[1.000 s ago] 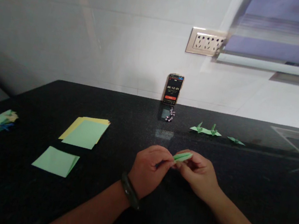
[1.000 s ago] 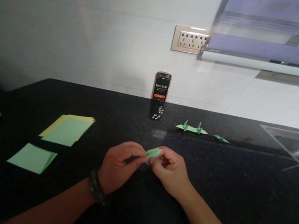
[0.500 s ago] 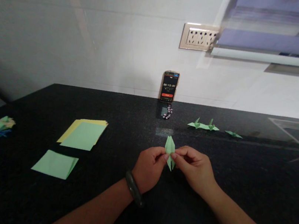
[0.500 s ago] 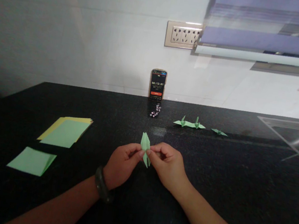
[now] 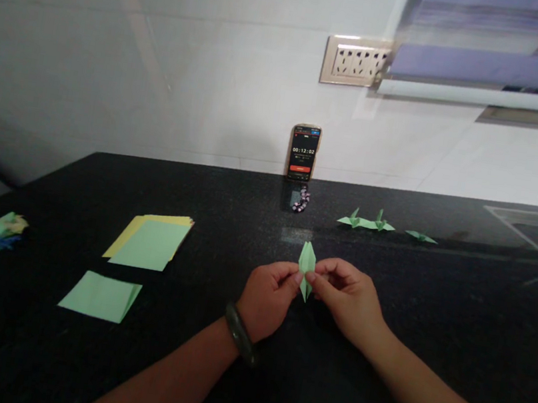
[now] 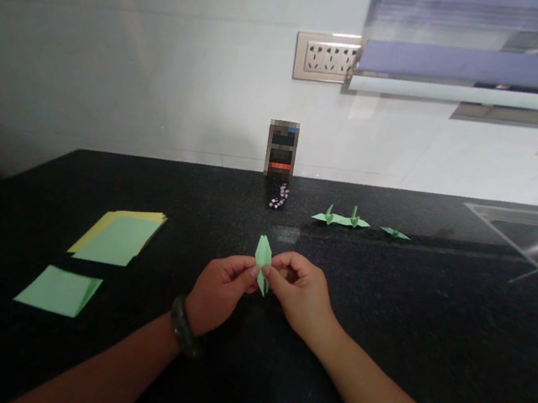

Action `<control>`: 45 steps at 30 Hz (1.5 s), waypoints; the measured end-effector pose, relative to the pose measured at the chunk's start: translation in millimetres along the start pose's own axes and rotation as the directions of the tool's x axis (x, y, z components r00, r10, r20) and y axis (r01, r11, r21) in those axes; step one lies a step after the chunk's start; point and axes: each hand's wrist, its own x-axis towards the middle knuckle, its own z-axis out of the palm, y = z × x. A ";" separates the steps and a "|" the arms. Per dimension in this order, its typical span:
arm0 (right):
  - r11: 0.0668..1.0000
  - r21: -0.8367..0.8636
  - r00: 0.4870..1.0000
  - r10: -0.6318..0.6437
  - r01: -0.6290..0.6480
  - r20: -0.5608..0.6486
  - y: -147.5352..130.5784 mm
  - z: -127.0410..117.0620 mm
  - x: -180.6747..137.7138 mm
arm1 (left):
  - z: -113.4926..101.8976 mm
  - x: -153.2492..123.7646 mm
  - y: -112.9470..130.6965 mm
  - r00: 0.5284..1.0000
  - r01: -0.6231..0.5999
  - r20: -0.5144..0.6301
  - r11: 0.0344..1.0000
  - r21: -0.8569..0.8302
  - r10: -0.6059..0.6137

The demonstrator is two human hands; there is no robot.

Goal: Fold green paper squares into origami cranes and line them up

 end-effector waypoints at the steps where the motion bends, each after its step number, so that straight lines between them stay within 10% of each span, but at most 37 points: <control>1: 1.000 -0.007 1.000 -0.003 0.003 0.003 -0.2 -0.3 0.0 | 0.5 0.0 1.2 1.000 0.016 0.006 0.999 -0.036 -0.016; 18: 0.974 -0.185 0.977 -0.091 0.128 0.195 2.4 -8.4 4.1 | -4.2 -0.9 -4.0 1.000 -0.015 -0.013 0.990 0.142 0.017; 25: 0.984 -0.177 0.993 0.030 -0.010 0.113 3.1 -0.2 -1.2 | -3.2 -0.6 -1.5 0.999 0.000 -0.052 0.980 0.199 0.010; 34: 0.952 0.209 0.960 0.179 -0.224 0.216 1.3 -0.2 2.8 | -3.2 4.3 1.8 0.991 0.135 0.016 0.966 -0.222 -0.134; 45: 0.952 0.216 0.959 0.166 -0.217 0.231 5.3 -2.2 2.6 | -3.4 3.1 7.4 0.968 0.246 0.060 0.893 -0.377 -0.242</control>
